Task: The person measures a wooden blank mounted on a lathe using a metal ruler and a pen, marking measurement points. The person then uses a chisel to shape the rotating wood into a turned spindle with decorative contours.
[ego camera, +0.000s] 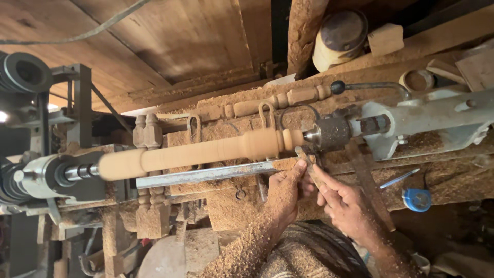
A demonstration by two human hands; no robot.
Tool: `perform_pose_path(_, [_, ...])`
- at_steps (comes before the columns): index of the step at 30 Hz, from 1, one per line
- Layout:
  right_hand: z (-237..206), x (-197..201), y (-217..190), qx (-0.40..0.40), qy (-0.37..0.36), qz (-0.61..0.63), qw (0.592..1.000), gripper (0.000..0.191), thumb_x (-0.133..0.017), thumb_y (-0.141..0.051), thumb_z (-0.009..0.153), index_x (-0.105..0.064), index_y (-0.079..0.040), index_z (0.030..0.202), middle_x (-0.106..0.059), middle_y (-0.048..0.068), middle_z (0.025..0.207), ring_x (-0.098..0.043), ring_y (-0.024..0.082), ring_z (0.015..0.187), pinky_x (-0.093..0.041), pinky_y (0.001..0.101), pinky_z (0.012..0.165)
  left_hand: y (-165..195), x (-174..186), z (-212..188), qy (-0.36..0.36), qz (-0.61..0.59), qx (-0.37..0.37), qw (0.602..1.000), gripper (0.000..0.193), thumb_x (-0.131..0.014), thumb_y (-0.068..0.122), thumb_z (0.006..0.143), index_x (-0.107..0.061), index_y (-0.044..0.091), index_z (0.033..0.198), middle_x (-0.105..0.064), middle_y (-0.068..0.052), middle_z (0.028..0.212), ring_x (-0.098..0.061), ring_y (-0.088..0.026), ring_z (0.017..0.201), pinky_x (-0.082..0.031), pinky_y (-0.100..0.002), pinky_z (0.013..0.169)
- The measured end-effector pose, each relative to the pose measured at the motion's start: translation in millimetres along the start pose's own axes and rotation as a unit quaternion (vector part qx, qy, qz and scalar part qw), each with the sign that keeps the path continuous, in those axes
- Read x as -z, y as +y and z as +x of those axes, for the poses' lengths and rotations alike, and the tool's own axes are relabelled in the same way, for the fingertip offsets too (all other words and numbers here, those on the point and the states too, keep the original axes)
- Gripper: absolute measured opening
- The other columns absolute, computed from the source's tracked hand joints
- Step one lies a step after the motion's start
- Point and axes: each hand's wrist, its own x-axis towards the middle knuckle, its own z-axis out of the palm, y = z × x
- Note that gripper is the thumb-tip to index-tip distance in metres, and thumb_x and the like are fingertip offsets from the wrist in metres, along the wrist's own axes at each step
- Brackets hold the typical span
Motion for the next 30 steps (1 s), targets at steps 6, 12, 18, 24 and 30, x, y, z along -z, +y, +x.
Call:
perform_pose_path(6, [15.6, 21.6, 4.2, -0.013, -0.052, -0.052, 0.997, 0.051, -0.050, -0.028, 0.101, -0.050, -0.031, 0.151, -0.056, -0.001, 0.076, -0.042, 0.006, 0.049, -0.039, 0.0217, 0.039, -7.0, 5.1, 3.7, -0.016, 0.008, -0.014, 1.000, 0.029, -0.070, 0.028, 0.099, -0.075, 0.001, 0.091, -0.074, -0.007, 0.076, -0.065, -0.011, 0.056, -0.051, -0.025, 0.048])
perform_pose_path(12, [20.8, 30.3, 0.3, -0.007, -0.082, -0.078, 0.994, 0.051, -0.052, -0.027, 0.100, -0.052, -0.029, 0.151, -0.058, 0.001, 0.075, -0.043, 0.007, 0.048, -0.039, 0.0233, 0.038, -8.8, 7.1, 4.2, -0.012, 0.000, -0.013, 1.000, 0.026, -0.069, 0.026, 0.100, -0.075, 0.002, 0.093, -0.074, -0.007, 0.078, -0.066, -0.011, 0.058, -0.052, -0.025, 0.049])
perform_pose_path(18, [22.3, 27.9, -10.5, 0.099, -0.111, -0.197, 0.969, 0.053, -0.052, -0.021, 0.101, -0.047, -0.026, 0.153, -0.065, 0.002, 0.077, -0.050, 0.006, 0.054, -0.048, 0.0223, 0.043, -6.2, 14.6, 1.9, -0.027, -0.020, 0.004, 0.999, 0.025, -0.064, 0.024, 0.102, -0.071, 0.003, 0.089, -0.074, -0.007, 0.079, -0.066, -0.012, 0.059, -0.056, -0.029, 0.054])
perform_pose_path(24, [3.3, 19.4, -5.4, 0.086, -0.076, -0.245, 0.963, 0.063, -0.054, -0.018, 0.099, -0.042, -0.031, 0.160, -0.074, 0.003, 0.077, -0.061, 0.012, 0.053, -0.059, 0.0242, 0.049, 18.8, 6.5, -30.3, -0.075, 0.047, -0.040, 0.995, 0.029, -0.060, 0.027, 0.103, -0.069, 0.005, 0.086, -0.073, -0.009, 0.076, -0.068, -0.016, 0.060, -0.060, -0.032, 0.057])
perform_pose_path(30, [-32.8, 41.7, -11.6, 0.424, 0.071, -0.211, 0.878, 0.052, -0.058, -0.002, 0.093, -0.055, -0.023, 0.140, -0.069, 0.015, 0.121, -0.069, 0.021, 0.109, -0.061, 0.0305, 0.089, 23.9, -50.3, -85.7, -0.159, 0.325, -0.433, 0.825, 0.020, -0.057, 0.023, 0.112, -0.070, 0.008, 0.111, -0.075, -0.007, 0.103, -0.070, -0.013, 0.078, -0.060, -0.027, 0.064])
